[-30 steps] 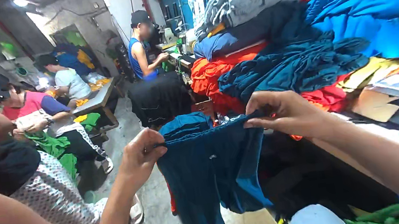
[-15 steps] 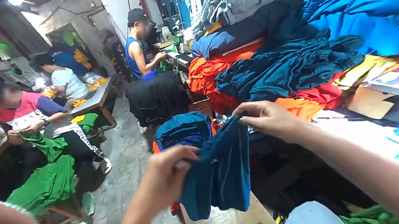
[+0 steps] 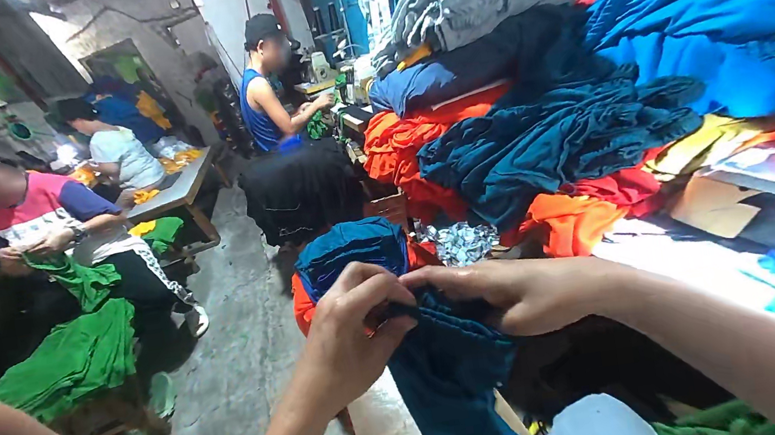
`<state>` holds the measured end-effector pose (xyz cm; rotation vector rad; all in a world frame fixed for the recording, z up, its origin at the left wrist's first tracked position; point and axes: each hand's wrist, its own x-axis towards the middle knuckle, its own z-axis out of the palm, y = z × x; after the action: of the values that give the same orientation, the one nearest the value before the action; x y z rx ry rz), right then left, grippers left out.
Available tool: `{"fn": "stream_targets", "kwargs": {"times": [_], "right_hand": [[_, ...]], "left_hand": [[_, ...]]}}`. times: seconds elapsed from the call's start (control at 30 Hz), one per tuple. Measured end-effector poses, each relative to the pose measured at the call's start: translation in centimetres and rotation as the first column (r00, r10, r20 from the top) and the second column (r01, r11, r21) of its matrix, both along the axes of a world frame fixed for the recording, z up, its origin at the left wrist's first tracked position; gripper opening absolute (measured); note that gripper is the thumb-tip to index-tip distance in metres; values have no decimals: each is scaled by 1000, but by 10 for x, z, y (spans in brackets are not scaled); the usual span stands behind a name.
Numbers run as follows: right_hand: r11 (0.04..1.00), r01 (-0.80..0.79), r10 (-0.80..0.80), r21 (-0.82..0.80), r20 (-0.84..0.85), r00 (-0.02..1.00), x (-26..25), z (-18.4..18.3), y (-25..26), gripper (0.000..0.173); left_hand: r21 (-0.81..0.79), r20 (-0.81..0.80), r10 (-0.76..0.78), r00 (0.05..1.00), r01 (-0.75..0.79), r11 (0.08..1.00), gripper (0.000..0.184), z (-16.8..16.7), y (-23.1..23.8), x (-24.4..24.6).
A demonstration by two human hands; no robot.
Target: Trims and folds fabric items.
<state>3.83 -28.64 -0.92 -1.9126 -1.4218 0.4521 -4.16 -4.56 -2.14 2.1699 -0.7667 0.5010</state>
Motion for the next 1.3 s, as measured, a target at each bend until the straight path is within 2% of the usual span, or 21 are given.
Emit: {"fn": "stream_targets", "kwargs": {"times": [0.17,0.27,0.37,0.5,0.6,0.77,0.83,0.87,0.9,0.97,1.03,1.13,1.2,1.3], "right_hand": [[999,-43,47,32,-145,988,-3,5,-4,91],[992,-55,77,112,-195,978,-2,-1,-5,94],[971,-62,83,229,-81,993,-12,-1,-4,94],[950,-92,46,299,156,987,-22,4,-6,89],[955,-146,101,257,181,978,-21,8,-7,85],[959,-176,175,223,23,984,-20,4,-3,85],[942,-171,192,289,-46,980,-19,0,-3,86],[926,-154,186,345,-64,980,-17,-2,-4,80],[909,-133,165,396,-48,985,-17,-4,-7,67],[884,-112,77,454,97,992,-16,-7,-13,34],[902,-63,-60,428,268,961,-19,-12,-17,33],[924,-35,-142,381,425,894,-19,-15,-23,26],[911,-10,-179,413,415,892,-18,-16,-28,23],[859,62,-220,508,257,941,-22,-24,-22,22]], "left_hand": [[-127,-130,-79,988,63,990,10,2,-10,5],[-188,-167,-82,982,50,981,10,6,-12,2],[-316,-249,-140,958,57,947,15,9,-11,-4],[-357,-357,-242,902,107,928,13,17,-6,-13],[-351,-273,-305,912,201,915,12,15,-7,-14],[-160,-166,-304,938,279,947,5,15,-6,-12],[-208,-176,-292,940,255,944,5,13,-5,-12],[-258,-180,-288,941,238,936,7,12,-2,-13],[-301,-177,-276,945,215,929,10,13,2,-14],[-352,-154,-252,955,185,917,15,15,6,-15],[-368,-129,-233,964,171,914,15,17,8,-16],[-350,-118,-230,966,177,920,13,17,13,-18],[-349,-143,-204,969,143,926,12,10,16,-17],[-404,-169,-227,959,143,904,13,2,14,-15]]}}
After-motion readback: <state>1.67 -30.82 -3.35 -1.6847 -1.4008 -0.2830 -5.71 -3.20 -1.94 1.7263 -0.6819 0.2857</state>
